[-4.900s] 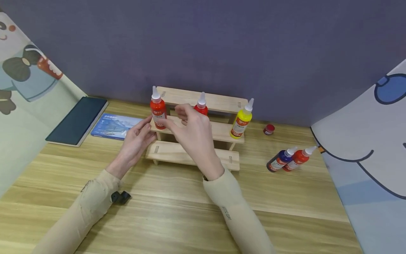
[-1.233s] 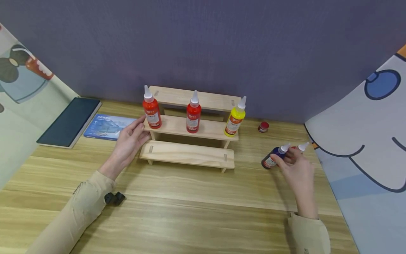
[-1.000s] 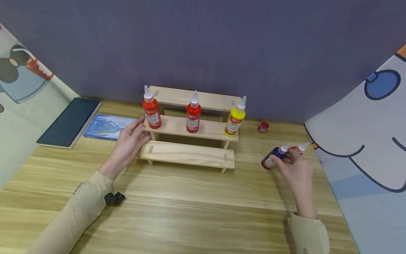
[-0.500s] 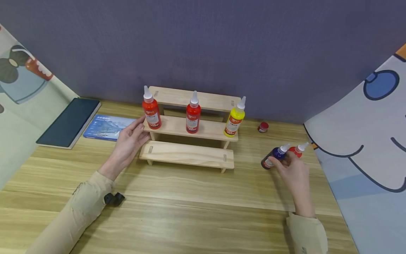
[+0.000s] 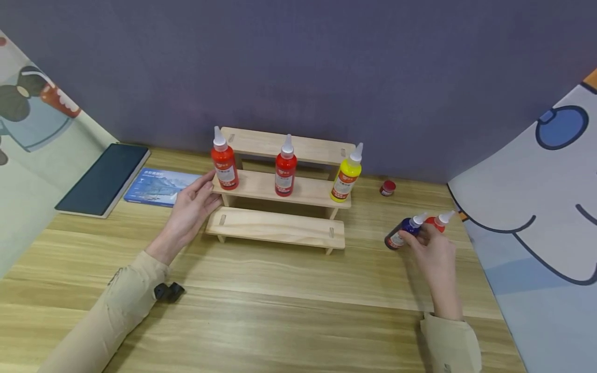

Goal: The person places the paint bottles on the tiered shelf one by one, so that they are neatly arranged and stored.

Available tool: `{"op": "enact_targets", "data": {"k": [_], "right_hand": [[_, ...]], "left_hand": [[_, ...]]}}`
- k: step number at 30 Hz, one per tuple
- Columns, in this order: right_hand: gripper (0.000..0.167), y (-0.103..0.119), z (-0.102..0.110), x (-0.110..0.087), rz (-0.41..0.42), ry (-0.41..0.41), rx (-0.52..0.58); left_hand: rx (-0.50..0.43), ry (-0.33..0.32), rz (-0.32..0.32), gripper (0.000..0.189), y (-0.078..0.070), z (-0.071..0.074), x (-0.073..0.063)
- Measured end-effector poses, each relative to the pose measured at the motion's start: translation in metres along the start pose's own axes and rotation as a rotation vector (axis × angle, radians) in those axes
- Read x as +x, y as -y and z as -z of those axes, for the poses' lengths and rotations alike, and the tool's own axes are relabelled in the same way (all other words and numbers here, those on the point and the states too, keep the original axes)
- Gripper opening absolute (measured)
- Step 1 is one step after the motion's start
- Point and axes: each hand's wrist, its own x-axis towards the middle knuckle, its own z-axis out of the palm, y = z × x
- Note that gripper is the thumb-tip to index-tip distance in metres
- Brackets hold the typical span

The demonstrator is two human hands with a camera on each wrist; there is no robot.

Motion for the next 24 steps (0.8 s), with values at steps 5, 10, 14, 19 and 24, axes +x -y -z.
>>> {"op": "enact_targets", "data": {"k": [5,10,14,19,24], "right_hand": [[0.035,0.001,0.002,-0.001,0.028,-0.039,0.021],[0.036,0.007,0.009,-0.001,0.023,-0.053,0.063],[0.041,0.016,0.018,-0.003,-0.004,-0.031,0.099],[0.047,0.028,0.028,-0.006,-0.022,-0.035,0.105],[0.048,0.039,0.035,-0.01,-0.029,-0.043,0.118]], "left_hand": [[0.004,0.007,-0.006,0.054,0.001,0.0,0.001],[0.002,0.005,-0.003,0.054,0.0,0.0,0.0],[-0.001,0.005,-0.004,0.054,0.0,-0.001,0.0],[-0.007,0.004,-0.006,0.053,0.0,-0.001,0.001],[-0.004,0.002,-0.006,0.054,0.0,0.0,0.001]]}}
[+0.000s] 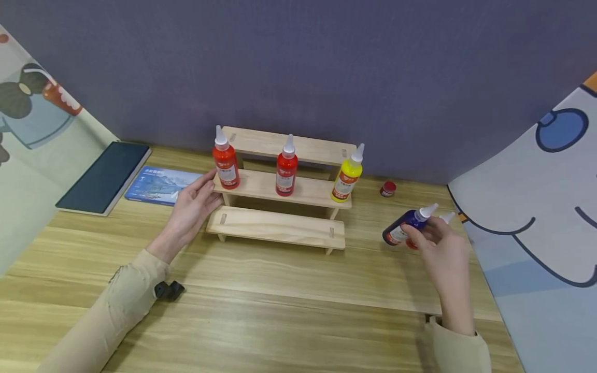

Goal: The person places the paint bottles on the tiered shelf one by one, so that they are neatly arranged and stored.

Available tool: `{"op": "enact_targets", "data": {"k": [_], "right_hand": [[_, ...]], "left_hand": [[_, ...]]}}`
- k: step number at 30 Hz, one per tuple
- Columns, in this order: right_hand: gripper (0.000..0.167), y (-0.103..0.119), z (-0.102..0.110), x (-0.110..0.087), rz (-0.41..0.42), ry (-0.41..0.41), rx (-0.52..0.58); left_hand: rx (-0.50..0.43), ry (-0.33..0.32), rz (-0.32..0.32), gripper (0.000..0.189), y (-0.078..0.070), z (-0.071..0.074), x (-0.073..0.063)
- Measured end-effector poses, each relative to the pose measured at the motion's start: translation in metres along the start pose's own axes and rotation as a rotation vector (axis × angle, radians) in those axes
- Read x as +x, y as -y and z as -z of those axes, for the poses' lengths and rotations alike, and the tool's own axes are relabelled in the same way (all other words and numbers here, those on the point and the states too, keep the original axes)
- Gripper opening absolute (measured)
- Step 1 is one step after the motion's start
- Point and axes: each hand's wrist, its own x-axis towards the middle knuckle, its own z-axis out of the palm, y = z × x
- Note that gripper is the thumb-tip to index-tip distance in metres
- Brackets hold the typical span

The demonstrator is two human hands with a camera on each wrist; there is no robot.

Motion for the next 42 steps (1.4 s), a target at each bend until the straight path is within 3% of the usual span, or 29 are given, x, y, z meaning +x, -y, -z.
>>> {"op": "enact_targets", "data": {"k": [9,16,24,33,42], "right_hand": [[0.043,0.036,0.004,-0.004,0.045,-0.038,-0.017],[0.048,0.057,-0.002,-0.002,0.047,0.005,0.021],[0.045,0.071,-0.015,0.002,0.11,0.032,0.056],[0.049,0.083,-0.032,0.004,0.101,0.103,0.11],[0.044,0.083,-0.052,0.006,0.161,0.112,0.124]], "left_hand": [[-0.005,-0.007,0.008,0.054,-0.001,0.0,-0.001],[-0.017,-0.01,0.011,0.054,-0.003,0.0,0.0],[-0.02,-0.006,0.008,0.053,-0.002,0.001,0.001],[-0.01,-0.015,0.009,0.053,-0.001,0.0,0.001],[-0.015,-0.007,0.003,0.053,0.0,0.0,0.001]]}}
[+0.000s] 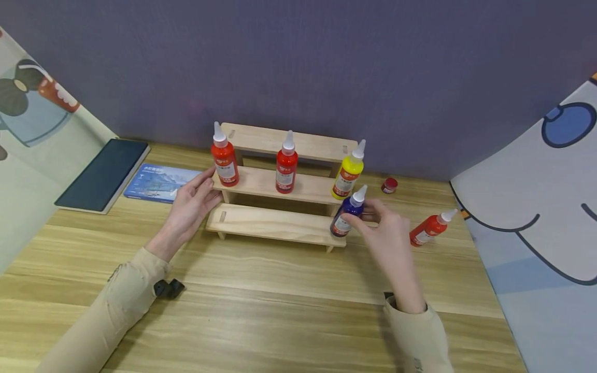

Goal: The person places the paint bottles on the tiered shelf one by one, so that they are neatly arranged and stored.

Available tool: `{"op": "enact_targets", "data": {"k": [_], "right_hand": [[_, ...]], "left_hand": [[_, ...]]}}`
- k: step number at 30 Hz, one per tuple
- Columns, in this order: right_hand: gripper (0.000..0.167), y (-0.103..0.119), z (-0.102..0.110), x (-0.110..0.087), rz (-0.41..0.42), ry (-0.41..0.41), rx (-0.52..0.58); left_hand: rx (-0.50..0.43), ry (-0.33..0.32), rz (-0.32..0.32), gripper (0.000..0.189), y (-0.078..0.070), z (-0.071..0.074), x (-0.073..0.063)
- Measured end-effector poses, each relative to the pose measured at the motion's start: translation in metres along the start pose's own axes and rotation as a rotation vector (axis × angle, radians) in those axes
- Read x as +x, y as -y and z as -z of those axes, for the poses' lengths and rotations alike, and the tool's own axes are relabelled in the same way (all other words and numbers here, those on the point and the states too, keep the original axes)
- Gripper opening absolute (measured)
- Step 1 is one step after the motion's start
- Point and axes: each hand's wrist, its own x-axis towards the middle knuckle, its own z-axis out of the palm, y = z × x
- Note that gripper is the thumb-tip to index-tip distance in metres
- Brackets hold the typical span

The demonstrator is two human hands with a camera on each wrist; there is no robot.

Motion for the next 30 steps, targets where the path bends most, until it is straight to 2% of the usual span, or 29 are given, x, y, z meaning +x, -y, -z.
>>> {"op": "enact_targets", "data": {"k": [15,30], "right_hand": [[0.043,0.0,-0.015,0.001,-0.005,0.016,-0.07],[0.04,-0.002,-0.018,0.001,0.005,0.016,-0.065]], "left_hand": [[0.002,0.001,0.002,0.053,-0.001,-0.002,-0.001],[0.011,-0.002,0.004,0.053,0.0,0.0,0.0]]}}
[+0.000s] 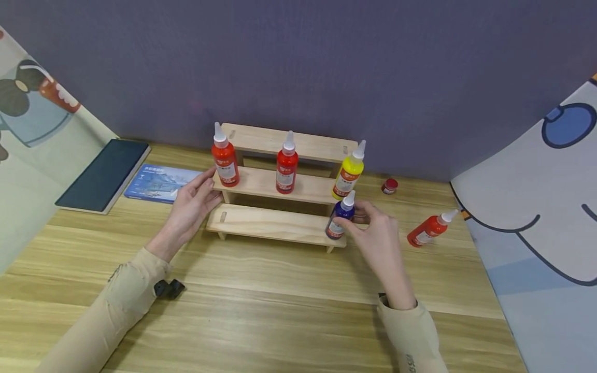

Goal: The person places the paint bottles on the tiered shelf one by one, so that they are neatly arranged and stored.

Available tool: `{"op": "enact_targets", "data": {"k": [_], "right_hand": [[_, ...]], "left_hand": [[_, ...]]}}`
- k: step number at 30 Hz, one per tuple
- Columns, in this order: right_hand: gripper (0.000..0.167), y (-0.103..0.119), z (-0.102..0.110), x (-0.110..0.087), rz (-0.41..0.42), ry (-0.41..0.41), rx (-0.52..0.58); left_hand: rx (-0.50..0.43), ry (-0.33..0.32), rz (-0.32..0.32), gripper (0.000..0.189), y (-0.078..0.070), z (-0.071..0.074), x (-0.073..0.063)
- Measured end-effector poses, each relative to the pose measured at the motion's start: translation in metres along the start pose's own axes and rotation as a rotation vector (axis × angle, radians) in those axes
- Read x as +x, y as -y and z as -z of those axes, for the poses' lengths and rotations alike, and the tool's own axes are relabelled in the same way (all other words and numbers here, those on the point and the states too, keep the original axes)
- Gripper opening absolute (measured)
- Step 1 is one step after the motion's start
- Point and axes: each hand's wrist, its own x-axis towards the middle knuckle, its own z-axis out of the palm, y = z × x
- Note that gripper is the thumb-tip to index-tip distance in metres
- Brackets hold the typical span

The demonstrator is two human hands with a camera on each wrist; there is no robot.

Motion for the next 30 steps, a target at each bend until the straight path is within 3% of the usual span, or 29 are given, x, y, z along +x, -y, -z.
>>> {"op": "enact_targets", "data": {"k": [30], "right_hand": [[0.044,-0.0023,0.0008,-0.0044,0.002,0.028,0.034]], "left_hand": [[0.023,-0.006,0.014,0.054,-0.0007,0.0004,-0.0005]]}}
